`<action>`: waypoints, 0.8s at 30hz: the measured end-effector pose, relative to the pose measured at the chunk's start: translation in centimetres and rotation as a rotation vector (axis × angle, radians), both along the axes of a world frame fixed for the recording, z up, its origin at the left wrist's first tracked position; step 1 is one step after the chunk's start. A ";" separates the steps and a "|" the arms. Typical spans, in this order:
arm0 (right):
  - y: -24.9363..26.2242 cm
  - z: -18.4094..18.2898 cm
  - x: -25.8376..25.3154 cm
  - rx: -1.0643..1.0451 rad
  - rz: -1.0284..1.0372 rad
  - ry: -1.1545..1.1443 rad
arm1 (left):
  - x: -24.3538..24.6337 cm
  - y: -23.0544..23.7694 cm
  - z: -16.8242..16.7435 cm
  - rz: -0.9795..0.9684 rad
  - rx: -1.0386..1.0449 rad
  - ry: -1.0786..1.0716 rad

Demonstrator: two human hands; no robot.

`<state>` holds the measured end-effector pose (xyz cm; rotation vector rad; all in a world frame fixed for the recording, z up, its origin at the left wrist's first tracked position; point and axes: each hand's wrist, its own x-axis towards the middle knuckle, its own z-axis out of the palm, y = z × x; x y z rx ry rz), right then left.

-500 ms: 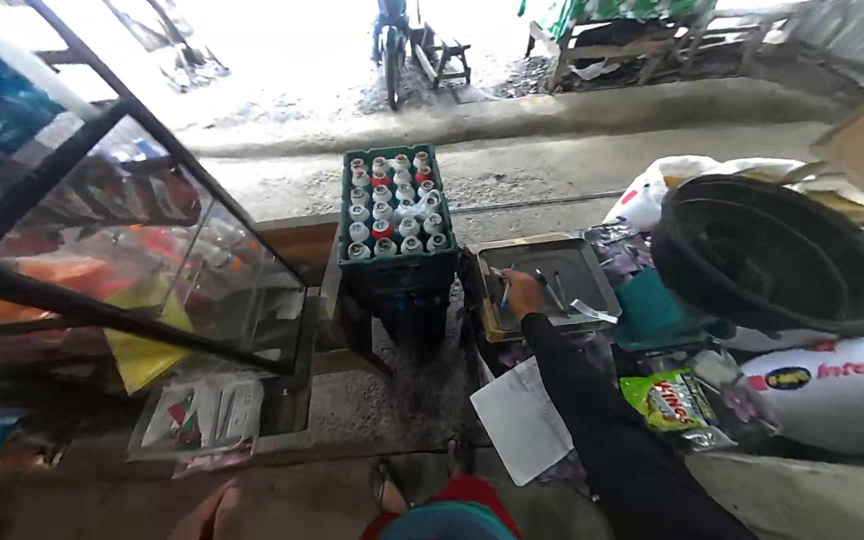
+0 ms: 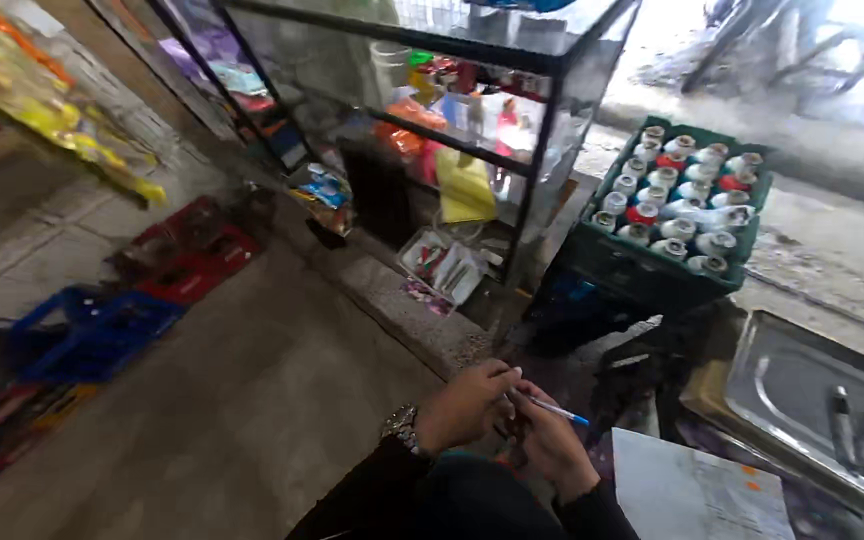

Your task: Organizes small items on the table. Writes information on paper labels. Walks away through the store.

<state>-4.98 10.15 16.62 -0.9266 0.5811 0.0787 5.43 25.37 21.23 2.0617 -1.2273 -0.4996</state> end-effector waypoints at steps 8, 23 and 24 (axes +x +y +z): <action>17.0 -0.9 9.8 -0.152 0.321 -0.162 | 5.3 19.6 -2.8 0.447 -0.156 0.036; 45.3 -3.5 26.2 0.000 0.802 0.219 | 9.9 46.1 -10.0 1.122 -0.265 -0.117; 46.9 -4.0 27.2 -0.095 0.855 0.170 | 10.7 47.1 -10.8 1.199 -0.252 -0.131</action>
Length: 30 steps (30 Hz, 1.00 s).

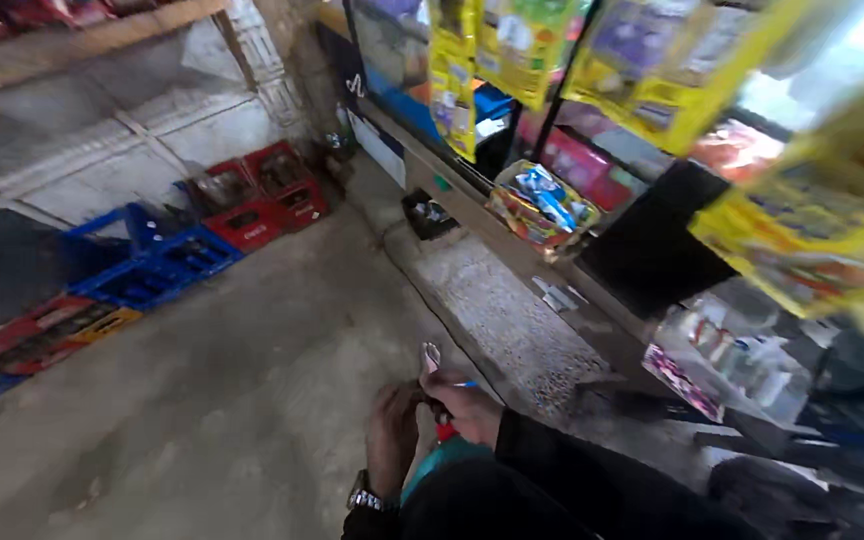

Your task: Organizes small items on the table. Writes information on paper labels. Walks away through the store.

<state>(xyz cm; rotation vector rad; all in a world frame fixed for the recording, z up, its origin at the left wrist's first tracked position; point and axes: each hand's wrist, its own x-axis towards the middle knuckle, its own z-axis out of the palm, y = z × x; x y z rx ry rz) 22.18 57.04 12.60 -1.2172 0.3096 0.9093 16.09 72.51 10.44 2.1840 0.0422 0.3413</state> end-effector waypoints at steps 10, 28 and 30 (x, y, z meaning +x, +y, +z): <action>12.7 -11.1 19.7 -0.202 0.052 0.179 | 15.1 10.7 -7.3 0.049 -0.037 0.425; 13.9 -22.1 41.0 -0.881 0.438 -0.152 | 27.3 27.1 2.9 -0.519 -0.041 0.770; 13.0 -21.4 34.6 -0.865 0.586 -0.162 | 30.1 26.8 7.0 -0.770 -0.051 0.597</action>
